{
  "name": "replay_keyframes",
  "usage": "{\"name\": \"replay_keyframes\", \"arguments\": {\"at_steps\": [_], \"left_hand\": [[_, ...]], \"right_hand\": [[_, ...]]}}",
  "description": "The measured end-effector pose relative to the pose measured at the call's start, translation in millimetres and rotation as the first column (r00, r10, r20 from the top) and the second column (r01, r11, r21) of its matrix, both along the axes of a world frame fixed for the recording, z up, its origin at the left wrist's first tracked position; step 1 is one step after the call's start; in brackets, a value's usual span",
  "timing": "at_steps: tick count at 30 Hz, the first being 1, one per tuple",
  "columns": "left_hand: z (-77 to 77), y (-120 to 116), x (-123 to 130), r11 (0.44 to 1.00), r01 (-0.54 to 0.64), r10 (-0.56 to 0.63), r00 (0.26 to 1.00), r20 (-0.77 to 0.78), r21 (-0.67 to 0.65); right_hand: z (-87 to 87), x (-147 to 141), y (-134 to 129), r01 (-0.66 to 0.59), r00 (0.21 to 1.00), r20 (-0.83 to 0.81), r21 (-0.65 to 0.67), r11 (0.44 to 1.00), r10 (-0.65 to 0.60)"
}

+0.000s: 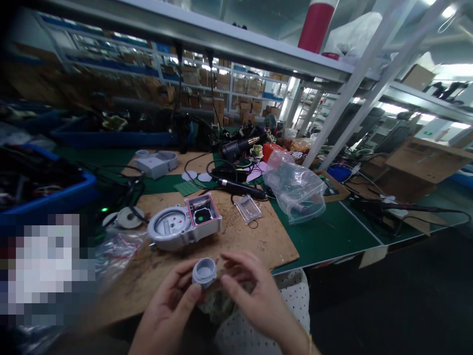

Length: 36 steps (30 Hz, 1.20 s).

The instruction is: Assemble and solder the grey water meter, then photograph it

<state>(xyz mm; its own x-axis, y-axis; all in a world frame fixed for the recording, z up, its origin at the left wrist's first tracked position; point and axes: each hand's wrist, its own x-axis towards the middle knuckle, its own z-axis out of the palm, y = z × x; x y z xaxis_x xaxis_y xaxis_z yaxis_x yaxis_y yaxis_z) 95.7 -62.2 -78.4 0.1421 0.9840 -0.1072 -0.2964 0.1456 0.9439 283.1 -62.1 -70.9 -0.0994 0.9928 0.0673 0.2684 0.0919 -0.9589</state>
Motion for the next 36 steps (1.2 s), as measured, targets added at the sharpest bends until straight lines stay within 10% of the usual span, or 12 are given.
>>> {"name": "replay_keyframes", "arguments": {"at_steps": [2, 12, 19, 25, 36], "left_hand": [[0.5, 1, -2, 1.000, 0.001, 0.001, 0.998, 0.062, -0.025], [-0.6, 2, -18, 0.988, -0.031, 0.048, 0.993, 0.110, -0.154], [-7.0, 3, -31, 0.996, 0.014, 0.001, 0.987, 0.158, -0.092], [-7.3, 4, -31, 0.989, 0.123, -0.104, 0.973, 0.206, -0.084], [-7.9, 0, -35, 0.978, 0.187, -0.160, 0.956, 0.246, -0.093]], "right_hand": [[2.0, 32, 29, 0.103, 0.925, 0.345, 0.178, 0.979, -0.160], [3.5, 94, 108, -0.055, 0.787, 0.616, 0.097, 0.994, -0.017], [27.7, 60, 67, -0.018, 0.832, 0.552, 0.117, 0.993, -0.050], [55.4, -14, 1, -0.060, 0.995, 0.067, -0.261, 0.963, 0.080], [56.7, -39, 2, 0.012, 0.992, 0.125, -0.181, 0.983, 0.011]]}}
